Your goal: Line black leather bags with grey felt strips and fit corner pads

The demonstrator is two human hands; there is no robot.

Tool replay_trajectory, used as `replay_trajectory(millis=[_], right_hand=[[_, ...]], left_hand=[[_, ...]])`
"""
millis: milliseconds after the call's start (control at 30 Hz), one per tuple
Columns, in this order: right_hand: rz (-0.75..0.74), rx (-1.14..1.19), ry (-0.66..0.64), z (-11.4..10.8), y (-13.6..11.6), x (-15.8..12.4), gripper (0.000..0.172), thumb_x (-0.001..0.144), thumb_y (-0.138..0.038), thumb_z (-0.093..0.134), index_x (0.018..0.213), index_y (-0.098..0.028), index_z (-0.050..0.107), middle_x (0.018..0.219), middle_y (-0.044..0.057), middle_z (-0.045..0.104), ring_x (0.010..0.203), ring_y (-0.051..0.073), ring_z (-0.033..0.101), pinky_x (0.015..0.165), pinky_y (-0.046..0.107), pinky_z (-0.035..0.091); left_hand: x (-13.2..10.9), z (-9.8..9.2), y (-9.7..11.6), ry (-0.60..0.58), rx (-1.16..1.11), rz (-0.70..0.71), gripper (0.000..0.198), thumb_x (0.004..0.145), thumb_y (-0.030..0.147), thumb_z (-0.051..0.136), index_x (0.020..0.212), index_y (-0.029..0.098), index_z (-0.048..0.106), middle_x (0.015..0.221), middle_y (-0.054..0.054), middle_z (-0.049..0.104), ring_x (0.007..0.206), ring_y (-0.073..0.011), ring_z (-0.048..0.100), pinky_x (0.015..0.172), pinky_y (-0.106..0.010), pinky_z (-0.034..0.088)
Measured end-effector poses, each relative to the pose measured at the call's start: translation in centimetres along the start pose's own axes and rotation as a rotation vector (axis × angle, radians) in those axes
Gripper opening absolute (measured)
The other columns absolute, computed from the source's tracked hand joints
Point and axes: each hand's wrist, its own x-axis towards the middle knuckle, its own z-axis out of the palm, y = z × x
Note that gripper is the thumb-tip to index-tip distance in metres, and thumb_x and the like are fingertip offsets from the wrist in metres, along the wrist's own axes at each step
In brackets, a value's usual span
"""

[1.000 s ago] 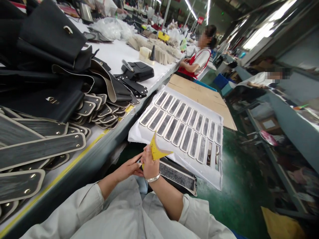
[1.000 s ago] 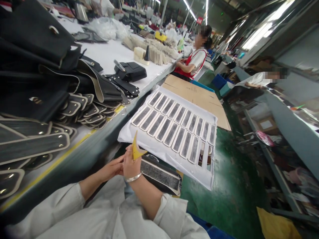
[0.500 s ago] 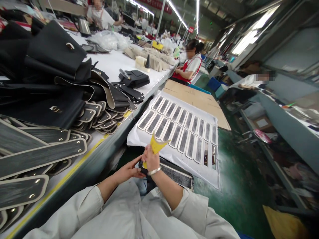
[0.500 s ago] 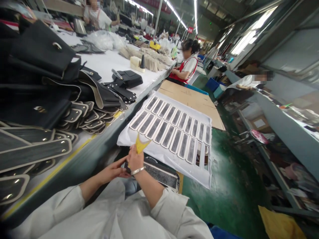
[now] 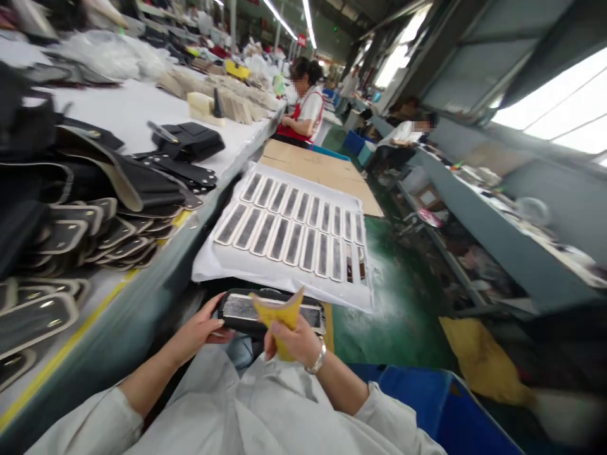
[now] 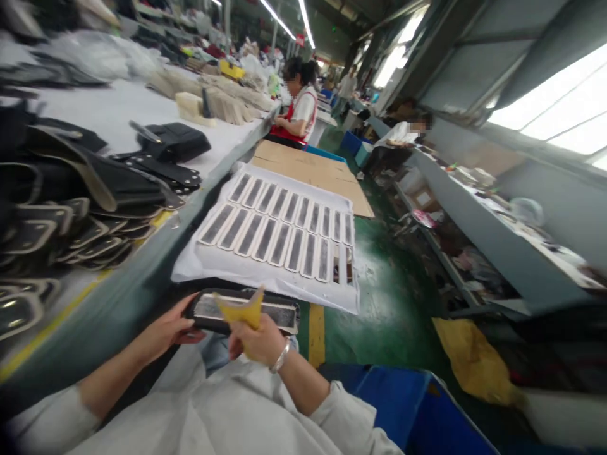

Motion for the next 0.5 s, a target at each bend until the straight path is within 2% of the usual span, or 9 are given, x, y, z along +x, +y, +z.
replay_trajectory(millis=[67,100,167,200,267,333,367,433,500], right_hand=[[0.038,-0.019,-0.072,-1.1,1.2,-2.6,0.053,0.072,-0.061,0.058,0.101,-0.016,0.054,0.065,0.001,0.061,0.045,0.013,0.057,0.041,0.022,0.044],[0.034,-0.027,-0.072,-1.7,1.8,-3.8,0.052,0.076,-0.059,0.056,0.107,-0.019,0.051,0.072,0.001,0.063,0.048,0.013,0.058,0.042,0.023,0.045],[0.017,-0.061,-0.025,-3.1,3.0,-6.0,0.045,0.081,-0.054,0.053,0.111,-0.020,0.051,0.080,0.002,0.064,0.054,0.012,0.059,0.048,0.022,0.047],[0.015,-0.080,0.006,-3.9,3.5,-7.0,0.042,0.081,-0.052,0.053,0.108,-0.019,0.054,0.082,0.003,0.064,0.057,0.011,0.059,0.052,0.022,0.048],[0.031,-0.086,0.024,-5.9,4.4,-9.0,0.039,0.080,-0.050,0.057,0.100,-0.016,0.060,0.085,0.004,0.064,0.063,0.011,0.060,0.059,0.022,0.049],[0.091,-0.029,0.011,-8.2,5.0,-10.9,0.042,0.078,-0.051,0.058,0.098,-0.015,0.060,0.085,0.005,0.065,0.061,0.011,0.060,0.057,0.022,0.049],[0.135,0.006,0.007,-9.4,5.2,-11.8,0.044,0.077,-0.052,0.058,0.100,-0.015,0.058,0.082,0.005,0.065,0.057,0.011,0.060,0.054,0.022,0.048],[0.216,0.047,0.005,-11.7,5.5,-13.5,0.048,0.076,-0.055,0.058,0.100,-0.014,0.056,0.074,0.004,0.064,0.047,0.010,0.056,0.045,0.020,0.045],[0.248,0.056,0.012,-13.6,5.8,-14.7,0.048,0.075,-0.057,0.058,0.091,-0.012,0.056,0.066,0.004,0.063,0.042,0.009,0.052,0.040,0.018,0.040]], left_hand=[[0.1,-1.1,0.0,0.067,0.276,-0.059,0.076,0.076,0.052,0.052,0.141,0.033,0.018,0.129,-0.010,0.048,0.083,-0.0251,0.065,0.073,-0.045,0.053],[0.4,-1.6,0.1,0.105,0.431,-0.003,0.074,0.076,0.056,0.051,0.140,0.031,0.024,0.138,-0.010,0.040,0.093,-0.0282,0.063,0.079,-0.047,0.052],[1.3,-1.8,0.7,0.198,0.799,0.221,0.072,0.076,0.060,0.049,0.137,0.028,0.030,0.146,-0.007,0.030,0.115,-0.0329,0.051,0.096,-0.051,0.041],[1.8,-1.2,1.2,0.222,0.958,0.363,0.072,0.076,0.061,0.049,0.137,0.027,0.031,0.148,-0.006,0.027,0.124,-0.0336,0.042,0.103,-0.051,0.033],[2.9,1.8,2.3,0.192,1.195,0.612,0.076,0.075,0.061,0.050,0.138,0.023,0.030,0.148,-0.006,0.029,0.132,-0.0321,0.029,0.110,-0.049,0.021],[4.3,6.6,3.3,0.053,1.312,0.735,0.085,0.070,0.061,0.057,0.137,0.015,0.033,0.145,-0.014,0.033,0.133,-0.0311,0.030,0.111,-0.045,0.019],[5.0,9.1,3.8,-0.024,1.347,0.724,0.090,0.065,0.061,0.062,0.136,0.013,0.036,0.144,-0.017,0.035,0.132,-0.0326,0.031,0.111,-0.046,0.019],[6.6,13.7,4.5,-0.183,1.383,0.603,0.094,0.058,0.057,0.069,0.134,0.011,0.039,0.139,-0.020,0.040,0.128,-0.0353,0.037,0.107,-0.046,0.025],[7.8,16.7,5.1,-0.317,1.413,0.459,0.098,0.052,0.052,0.074,0.134,0.011,0.039,0.135,-0.022,0.045,0.122,-0.0373,0.044,0.102,-0.045,0.031]])
